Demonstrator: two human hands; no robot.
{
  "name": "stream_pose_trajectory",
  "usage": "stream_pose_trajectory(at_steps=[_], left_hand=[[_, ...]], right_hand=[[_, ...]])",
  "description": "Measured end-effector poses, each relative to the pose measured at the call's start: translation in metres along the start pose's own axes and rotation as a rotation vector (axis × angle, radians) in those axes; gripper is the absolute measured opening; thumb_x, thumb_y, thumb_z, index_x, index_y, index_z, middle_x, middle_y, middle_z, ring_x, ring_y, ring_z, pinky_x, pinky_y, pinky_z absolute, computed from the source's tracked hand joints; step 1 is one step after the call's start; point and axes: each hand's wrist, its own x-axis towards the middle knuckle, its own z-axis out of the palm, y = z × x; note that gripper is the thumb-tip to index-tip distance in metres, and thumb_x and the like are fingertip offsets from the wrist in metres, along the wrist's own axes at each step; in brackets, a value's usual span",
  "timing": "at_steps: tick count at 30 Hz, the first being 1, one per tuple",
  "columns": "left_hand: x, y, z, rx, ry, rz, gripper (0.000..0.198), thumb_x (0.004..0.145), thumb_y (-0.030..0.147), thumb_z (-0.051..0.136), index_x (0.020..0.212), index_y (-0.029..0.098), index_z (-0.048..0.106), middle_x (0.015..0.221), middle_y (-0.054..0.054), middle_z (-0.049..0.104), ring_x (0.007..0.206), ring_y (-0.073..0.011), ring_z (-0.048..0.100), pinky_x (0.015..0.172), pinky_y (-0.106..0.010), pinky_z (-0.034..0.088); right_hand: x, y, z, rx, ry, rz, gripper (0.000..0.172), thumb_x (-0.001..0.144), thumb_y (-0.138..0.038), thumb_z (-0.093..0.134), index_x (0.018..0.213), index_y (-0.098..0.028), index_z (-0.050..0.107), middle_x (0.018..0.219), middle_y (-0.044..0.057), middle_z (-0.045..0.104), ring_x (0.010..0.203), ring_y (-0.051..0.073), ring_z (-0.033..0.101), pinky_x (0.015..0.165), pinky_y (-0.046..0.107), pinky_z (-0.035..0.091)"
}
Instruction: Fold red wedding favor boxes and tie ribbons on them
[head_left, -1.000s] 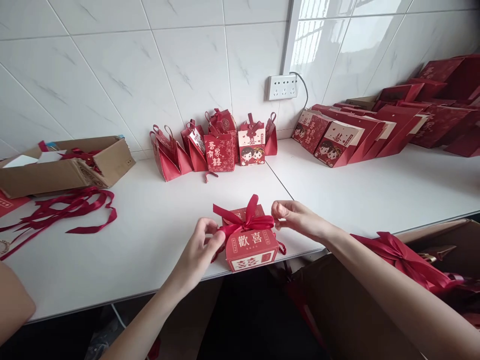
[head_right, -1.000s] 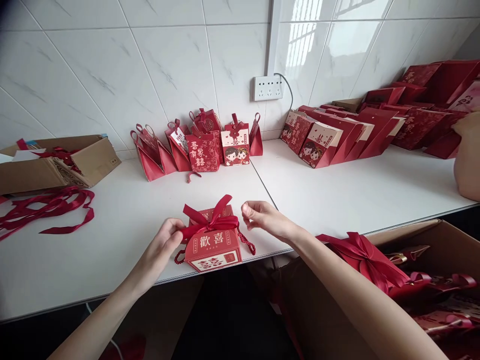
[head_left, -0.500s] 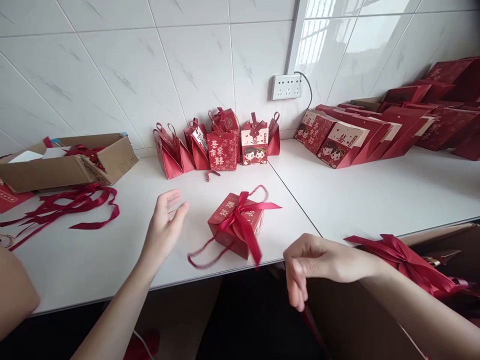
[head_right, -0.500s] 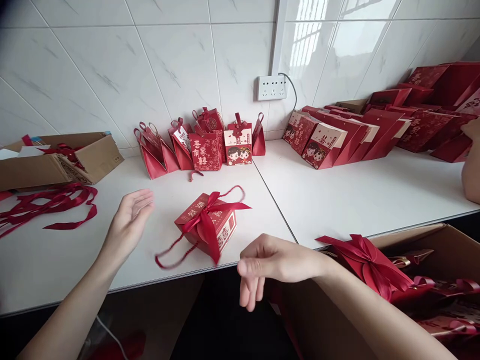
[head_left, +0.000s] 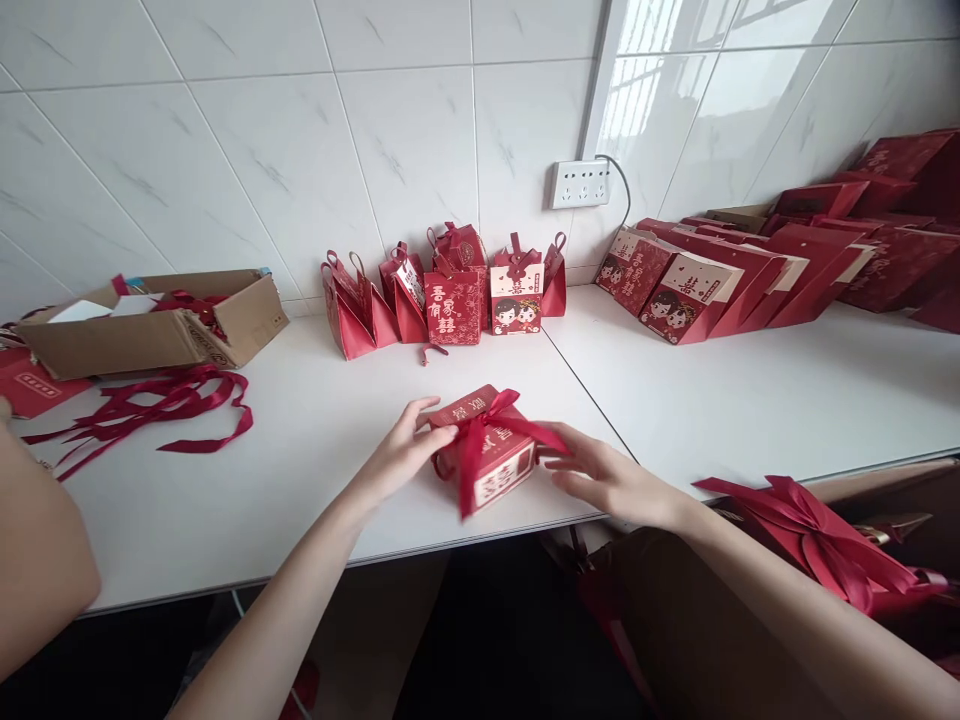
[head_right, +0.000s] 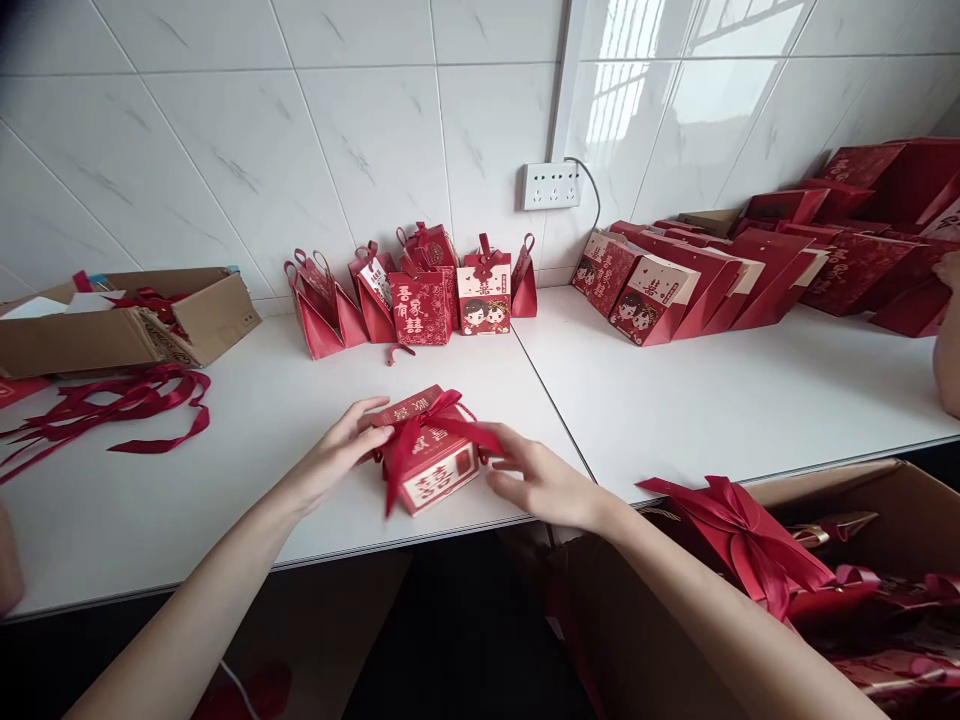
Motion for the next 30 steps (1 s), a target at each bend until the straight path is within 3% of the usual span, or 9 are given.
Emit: stream_pose_trajectory(at_steps=[4, 7, 10, 13, 15, 20, 24, 30], left_hand=[[0.009, -0.003, -0.01, -0.1, 0.194, 0.05, 0.049, 0.068, 0.048, 0.067, 0.107, 0.02, 0.059, 0.118, -0.008, 0.063, 0.106, -0.0245, 0.061, 0.085, -0.031, 0.048], [0.004, -0.002, -0.014, -0.069, 0.214, 0.091, 0.034, 0.073, 0.048, 0.062, 0.09, 0.019, 0.064, 0.098, -0.005, 0.069, 0.094, -0.022, 0.063, 0.078, -0.028, 0.048], [-0.003, 0.0, -0.017, -0.01, 0.179, 0.136, 0.027, 0.076, 0.045, 0.059, 0.083, 0.019, 0.064, 0.089, -0.002, 0.068, 0.087, -0.0187, 0.062, 0.074, -0.025, 0.046], [-0.008, 0.002, -0.018, -0.007, 0.131, 0.103, 0.024, 0.076, 0.043, 0.06, 0.079, 0.019, 0.061, 0.081, 0.0, 0.066, 0.077, -0.0162, 0.06, 0.069, -0.024, 0.044], [-0.009, 0.003, -0.019, -0.055, 0.099, 0.079, 0.023, 0.076, 0.042, 0.061, 0.075, 0.018, 0.059, 0.078, 0.001, 0.065, 0.074, -0.0153, 0.06, 0.067, -0.023, 0.043], [-0.014, 0.001, -0.023, -0.138, 0.028, 0.095, 0.022, 0.078, 0.039, 0.059, 0.082, 0.018, 0.06, 0.088, -0.003, 0.069, 0.084, -0.0182, 0.063, 0.074, -0.026, 0.046], [-0.016, -0.004, -0.027, -0.111, -0.022, 0.163, 0.021, 0.077, 0.031, 0.06, 0.094, 0.018, 0.059, 0.1, -0.006, 0.068, 0.095, -0.0205, 0.063, 0.082, -0.03, 0.048], [-0.007, -0.016, -0.027, -0.004, 0.064, 0.283, 0.028, 0.077, 0.034, 0.062, 0.1, 0.019, 0.057, 0.092, -0.005, 0.065, 0.088, -0.0184, 0.064, 0.077, -0.03, 0.053]], right_hand=[[-0.012, -0.01, 0.005, -0.111, -0.108, 0.079, 0.034, 0.087, -0.027, 0.053, 0.121, -0.022, 0.052, 0.118, 0.01, 0.063, 0.109, 0.025, 0.06, 0.095, 0.046, 0.049], [-0.007, -0.006, 0.007, -0.227, 0.089, 0.056, 0.028, 0.085, -0.039, 0.057, 0.106, -0.021, 0.054, 0.111, 0.01, 0.061, 0.099, 0.023, 0.062, 0.086, 0.044, 0.053], [0.005, -0.001, 0.014, -0.277, 0.223, -0.029, 0.058, 0.075, -0.047, 0.069, 0.12, -0.024, 0.042, 0.125, 0.013, 0.049, 0.115, 0.028, 0.052, 0.089, 0.045, 0.051], [0.02, 0.001, 0.026, -0.302, 0.174, -0.122, 0.095, 0.066, -0.046, 0.077, 0.138, -0.024, 0.019, 0.14, 0.018, 0.032, 0.133, 0.032, 0.035, 0.101, 0.049, 0.043], [0.028, 0.001, 0.034, -0.301, 0.162, -0.17, 0.106, 0.066, -0.044, 0.077, 0.142, -0.022, 0.007, 0.143, 0.02, 0.028, 0.136, 0.033, 0.03, 0.106, 0.05, 0.038], [0.037, 0.001, 0.04, -0.229, 0.122, -0.204, 0.108, 0.068, -0.037, 0.077, 0.143, -0.02, 0.001, 0.14, 0.021, 0.033, 0.131, 0.032, 0.04, 0.107, 0.049, 0.034], [0.035, 0.001, 0.038, -0.247, 0.076, -0.21, 0.103, 0.07, -0.036, 0.075, 0.142, -0.021, 0.003, 0.142, 0.021, 0.032, 0.132, 0.032, 0.039, 0.107, 0.048, 0.035], [0.036, 0.003, 0.039, -0.252, 0.057, -0.191, 0.098, 0.068, -0.038, 0.077, 0.14, -0.024, 0.011, 0.143, 0.018, 0.031, 0.13, 0.032, 0.041, 0.105, 0.047, 0.038]])
